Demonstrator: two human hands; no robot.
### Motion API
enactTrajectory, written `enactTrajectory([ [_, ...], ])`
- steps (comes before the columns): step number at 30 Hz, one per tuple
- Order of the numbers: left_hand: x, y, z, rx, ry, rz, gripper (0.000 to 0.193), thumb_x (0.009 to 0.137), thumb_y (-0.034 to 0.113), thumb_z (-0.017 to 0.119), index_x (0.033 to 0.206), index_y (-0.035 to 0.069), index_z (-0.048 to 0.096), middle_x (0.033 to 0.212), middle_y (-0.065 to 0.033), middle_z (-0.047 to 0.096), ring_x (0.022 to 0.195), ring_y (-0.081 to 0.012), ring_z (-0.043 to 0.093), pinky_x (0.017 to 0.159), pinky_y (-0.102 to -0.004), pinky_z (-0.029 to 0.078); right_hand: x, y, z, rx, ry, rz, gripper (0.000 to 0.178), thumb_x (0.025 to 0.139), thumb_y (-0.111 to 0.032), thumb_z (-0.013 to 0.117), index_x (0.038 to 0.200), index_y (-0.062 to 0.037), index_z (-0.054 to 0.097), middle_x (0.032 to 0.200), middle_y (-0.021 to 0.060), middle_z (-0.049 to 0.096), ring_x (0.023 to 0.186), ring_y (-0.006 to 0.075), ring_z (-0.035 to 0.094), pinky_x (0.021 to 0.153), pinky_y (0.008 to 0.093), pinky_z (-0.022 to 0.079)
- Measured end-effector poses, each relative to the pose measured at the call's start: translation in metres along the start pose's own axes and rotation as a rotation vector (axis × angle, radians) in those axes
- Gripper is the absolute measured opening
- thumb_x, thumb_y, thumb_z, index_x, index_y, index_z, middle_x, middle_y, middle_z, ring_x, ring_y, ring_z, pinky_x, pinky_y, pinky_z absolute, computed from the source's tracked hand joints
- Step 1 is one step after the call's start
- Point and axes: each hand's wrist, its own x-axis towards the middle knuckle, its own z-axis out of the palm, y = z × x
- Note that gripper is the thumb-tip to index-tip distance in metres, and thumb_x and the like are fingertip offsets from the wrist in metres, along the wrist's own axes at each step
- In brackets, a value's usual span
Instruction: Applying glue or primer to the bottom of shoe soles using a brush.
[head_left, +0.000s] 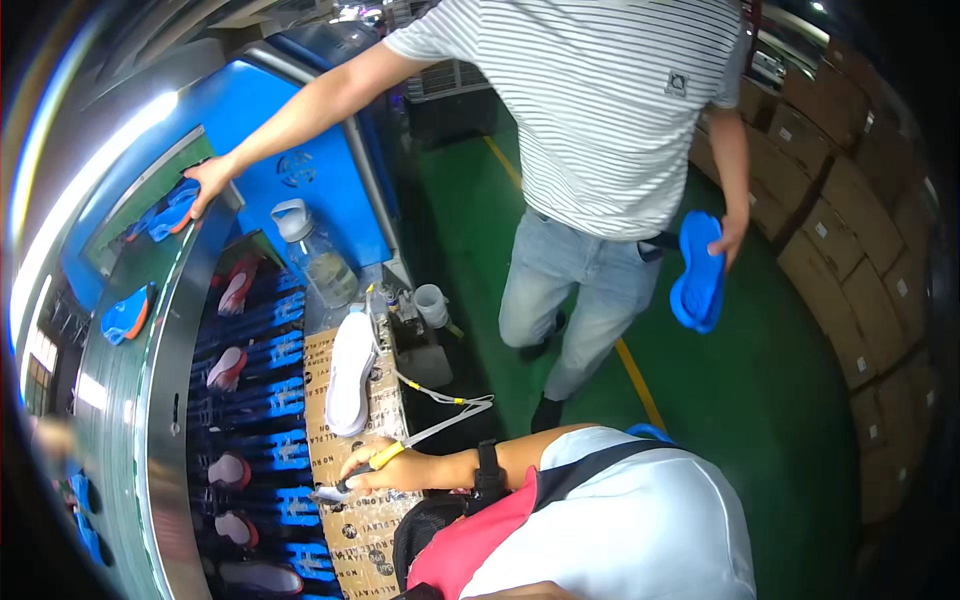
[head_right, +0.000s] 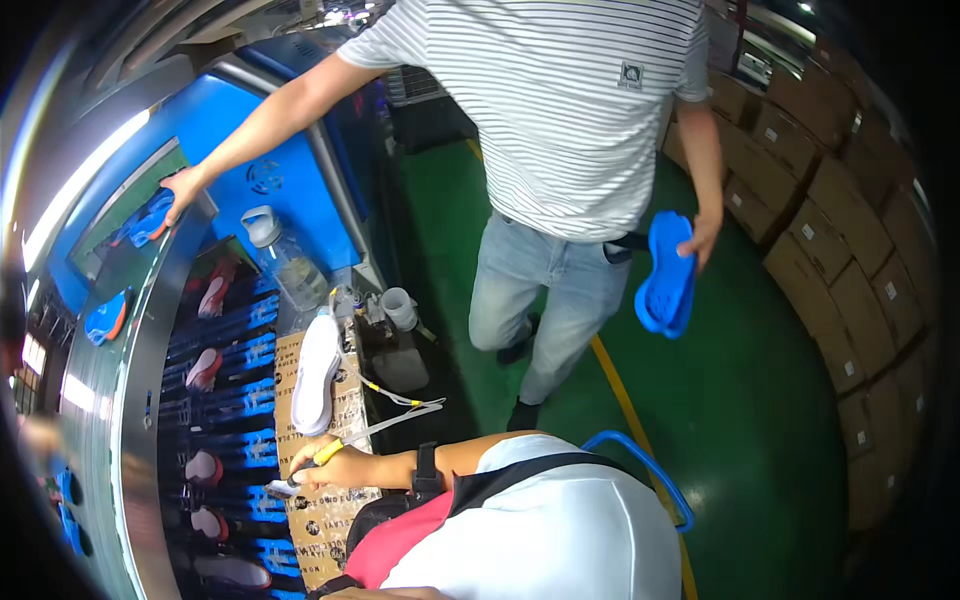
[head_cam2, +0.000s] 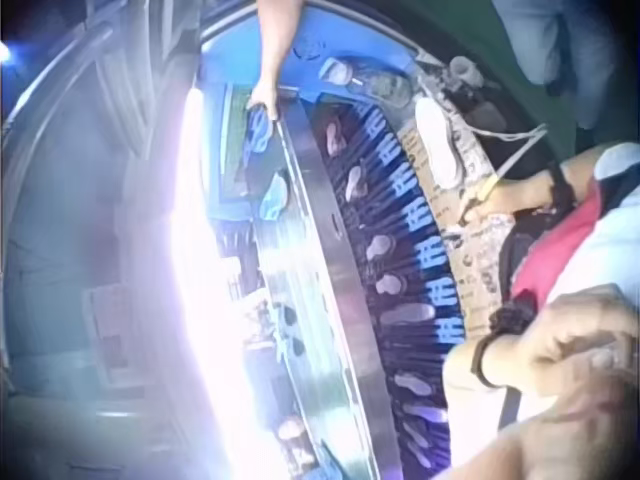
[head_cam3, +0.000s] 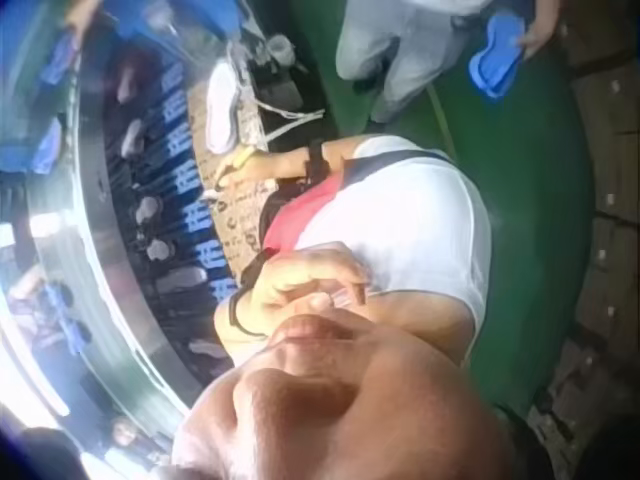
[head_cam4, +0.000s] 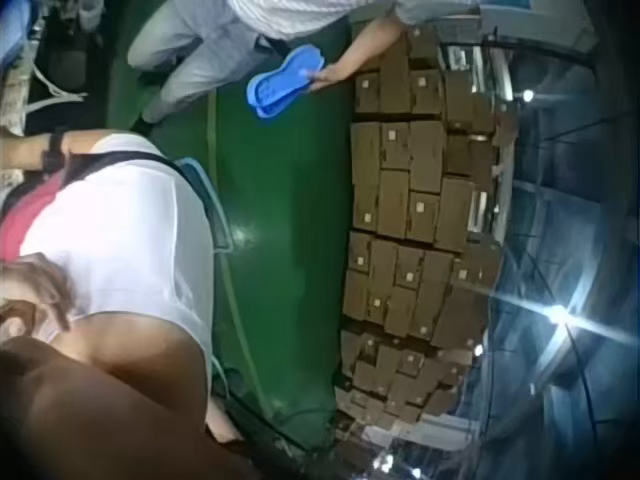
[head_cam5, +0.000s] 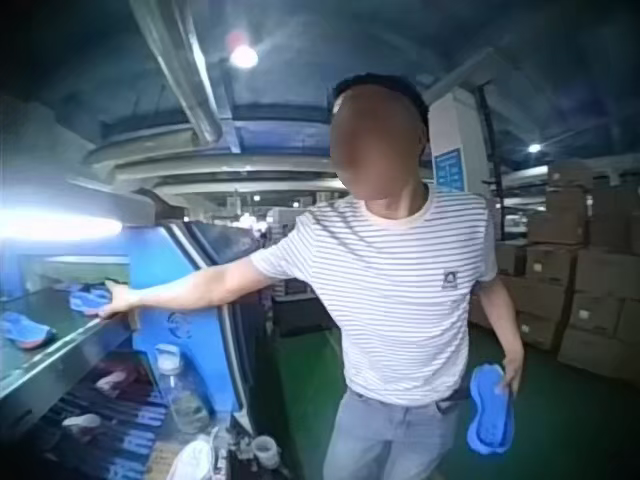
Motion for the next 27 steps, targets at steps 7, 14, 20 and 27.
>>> enactTrajectory([
  [7,-0.002,-0.014,0.011,0.021,0.034,0.225,0.025,0.088,0.008,0.052,0.108,-0.006,0.057,0.088,-0.0123,0.061,0.081,-0.0229,0.058,0.074,-0.0344,0.044,-0.015,-0.006,0.008,-0.015,0.044,-0.027,0.019,0.083,-0.013,0.063,0.097,0.0001,0.064,0.073,0.0058,0.064,0.062,0.0084,0.059,0.058,0.022,0.047],
  [14,-0.005,-0.011,0.018,-0.012,0.106,0.234,0.025,0.09,0.008,0.051,0.109,-0.004,0.057,0.088,-0.0109,0.06,0.081,-0.0208,0.058,0.074,-0.0326,0.045,-0.012,-0.006,0.019,0.028,-0.06,0.013,0.021,0.083,-0.013,0.063,0.098,0.0008,0.064,0.071,0.005,0.063,0.064,0.0074,0.058,0.058,0.0211,0.046],
  [20,-0.004,-0.003,0.023,0.034,0.131,0.173,0.024,0.09,0.009,0.05,0.11,-0.003,0.057,0.089,-0.0103,0.06,0.081,-0.0194,0.058,0.074,-0.0309,0.045,-0.015,-0.014,0.02,0.061,-0.104,0.045,0.021,0.083,-0.011,0.063,0.1,0.0018,0.062,0.073,0.0049,0.063,0.065,0.0077,0.058,0.06,0.0204,0.047],
  [27,-0.008,-0.003,0.027,0.041,0.16,0.194,0.025,0.09,0.009,0.049,0.112,-0.003,0.056,0.089,-0.0101,0.059,0.083,-0.019,0.058,0.076,-0.0305,0.045,-0.016,-0.009,0.033,0.161,-0.151,0.117,0.022,0.084,-0.012,0.062,0.101,0.0017,0.062,0.075,0.0048,0.063,0.067,0.0073,0.058,0.059,0.0205,0.047],
])
